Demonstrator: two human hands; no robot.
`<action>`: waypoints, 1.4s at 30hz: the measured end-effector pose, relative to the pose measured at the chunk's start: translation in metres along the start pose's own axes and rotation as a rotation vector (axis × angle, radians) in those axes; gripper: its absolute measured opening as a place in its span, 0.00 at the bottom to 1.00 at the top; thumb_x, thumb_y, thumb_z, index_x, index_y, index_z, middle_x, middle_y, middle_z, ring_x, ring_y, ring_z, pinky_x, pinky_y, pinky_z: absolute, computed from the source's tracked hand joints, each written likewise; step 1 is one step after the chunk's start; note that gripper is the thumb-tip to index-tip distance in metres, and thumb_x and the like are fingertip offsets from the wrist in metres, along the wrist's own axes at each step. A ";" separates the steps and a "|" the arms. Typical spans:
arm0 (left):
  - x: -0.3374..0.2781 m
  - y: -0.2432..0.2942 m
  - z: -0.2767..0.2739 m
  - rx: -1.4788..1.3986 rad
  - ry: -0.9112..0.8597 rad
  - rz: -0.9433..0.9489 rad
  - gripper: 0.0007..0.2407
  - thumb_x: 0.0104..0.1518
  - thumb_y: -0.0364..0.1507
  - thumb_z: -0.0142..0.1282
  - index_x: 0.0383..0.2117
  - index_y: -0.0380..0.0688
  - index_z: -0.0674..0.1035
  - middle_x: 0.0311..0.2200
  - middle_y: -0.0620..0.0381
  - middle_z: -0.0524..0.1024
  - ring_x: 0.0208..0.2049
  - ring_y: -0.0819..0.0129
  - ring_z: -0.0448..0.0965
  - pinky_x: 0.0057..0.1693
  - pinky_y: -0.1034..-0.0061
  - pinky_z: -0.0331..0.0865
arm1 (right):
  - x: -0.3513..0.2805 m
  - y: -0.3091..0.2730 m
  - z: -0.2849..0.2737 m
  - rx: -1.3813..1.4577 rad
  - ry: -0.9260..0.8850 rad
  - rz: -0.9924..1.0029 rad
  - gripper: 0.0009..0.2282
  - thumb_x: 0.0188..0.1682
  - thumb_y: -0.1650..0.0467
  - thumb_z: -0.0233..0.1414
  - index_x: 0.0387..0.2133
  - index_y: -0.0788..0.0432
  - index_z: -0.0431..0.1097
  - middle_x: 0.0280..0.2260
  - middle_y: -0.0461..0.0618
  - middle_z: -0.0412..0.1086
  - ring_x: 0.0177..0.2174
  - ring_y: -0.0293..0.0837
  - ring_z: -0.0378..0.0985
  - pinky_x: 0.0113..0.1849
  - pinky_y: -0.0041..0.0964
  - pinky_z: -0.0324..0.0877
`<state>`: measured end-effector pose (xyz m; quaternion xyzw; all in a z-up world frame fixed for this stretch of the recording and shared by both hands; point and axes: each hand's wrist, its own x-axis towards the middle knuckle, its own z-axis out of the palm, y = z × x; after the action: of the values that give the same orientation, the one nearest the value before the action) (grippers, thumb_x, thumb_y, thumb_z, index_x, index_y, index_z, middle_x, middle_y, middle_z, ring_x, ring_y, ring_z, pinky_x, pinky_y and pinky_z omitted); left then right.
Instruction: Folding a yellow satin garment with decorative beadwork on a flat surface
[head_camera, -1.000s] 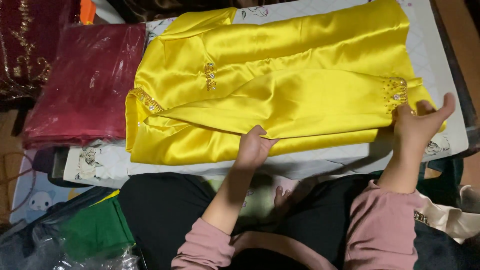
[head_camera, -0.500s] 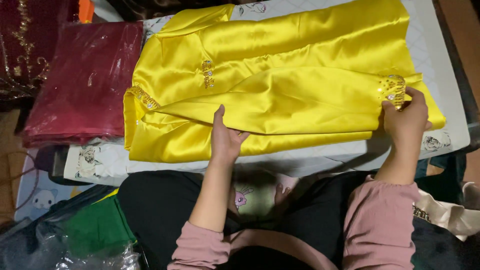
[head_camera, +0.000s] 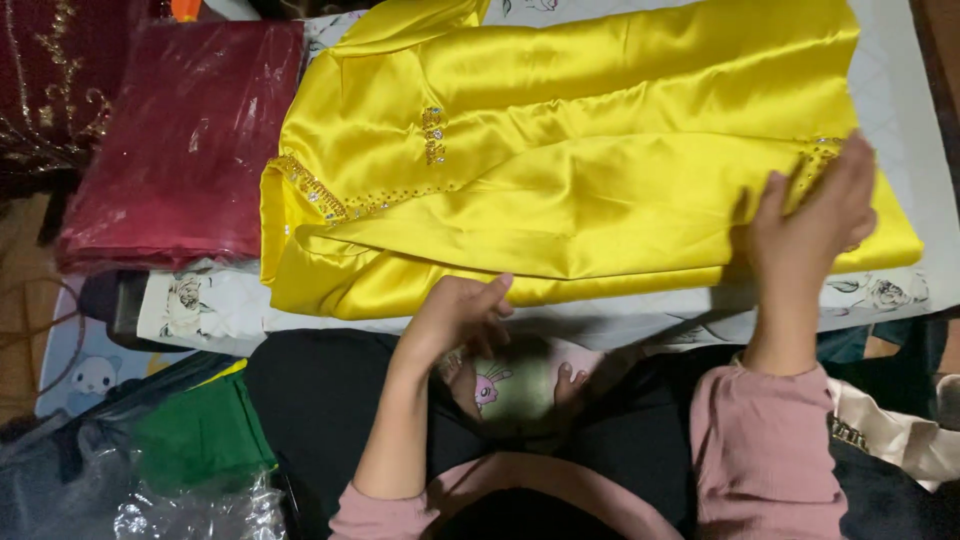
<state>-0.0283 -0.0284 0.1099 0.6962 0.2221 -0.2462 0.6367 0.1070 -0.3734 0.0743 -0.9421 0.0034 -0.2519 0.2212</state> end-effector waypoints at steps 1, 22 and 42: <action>0.008 -0.003 0.004 -0.002 -0.003 0.002 0.22 0.61 0.40 0.54 0.27 0.24 0.83 0.15 0.45 0.77 0.11 0.63 0.73 0.21 0.75 0.67 | -0.006 -0.012 0.004 -0.004 0.002 -0.001 0.29 0.57 0.80 0.58 0.67 0.71 0.49 0.65 0.76 0.52 0.63 0.69 0.55 0.56 0.64 0.45; 0.047 -0.051 -0.015 1.056 0.468 0.177 0.29 0.65 0.52 0.34 0.70 0.55 0.61 0.70 0.46 0.57 0.71 0.44 0.53 0.73 0.48 0.38 | -0.033 -0.058 0.061 0.252 -0.981 -0.461 0.30 0.45 0.46 0.52 0.64 0.33 0.62 0.71 0.49 0.48 0.70 0.55 0.39 0.63 0.73 0.27; 0.074 -0.104 -0.039 1.037 1.076 0.281 0.37 0.55 0.62 0.44 0.72 0.69 0.55 0.75 0.43 0.40 0.72 0.26 0.34 0.60 0.20 0.31 | -0.050 -0.076 0.079 -0.136 -0.776 -0.226 0.32 0.51 0.44 0.34 0.71 0.27 0.42 0.74 0.53 0.25 0.70 0.58 0.19 0.58 0.85 0.27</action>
<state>-0.0328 0.0196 -0.0148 0.9521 0.2669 0.1376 0.0572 0.0937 -0.2662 0.0209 -0.9741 -0.1671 0.1005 0.1145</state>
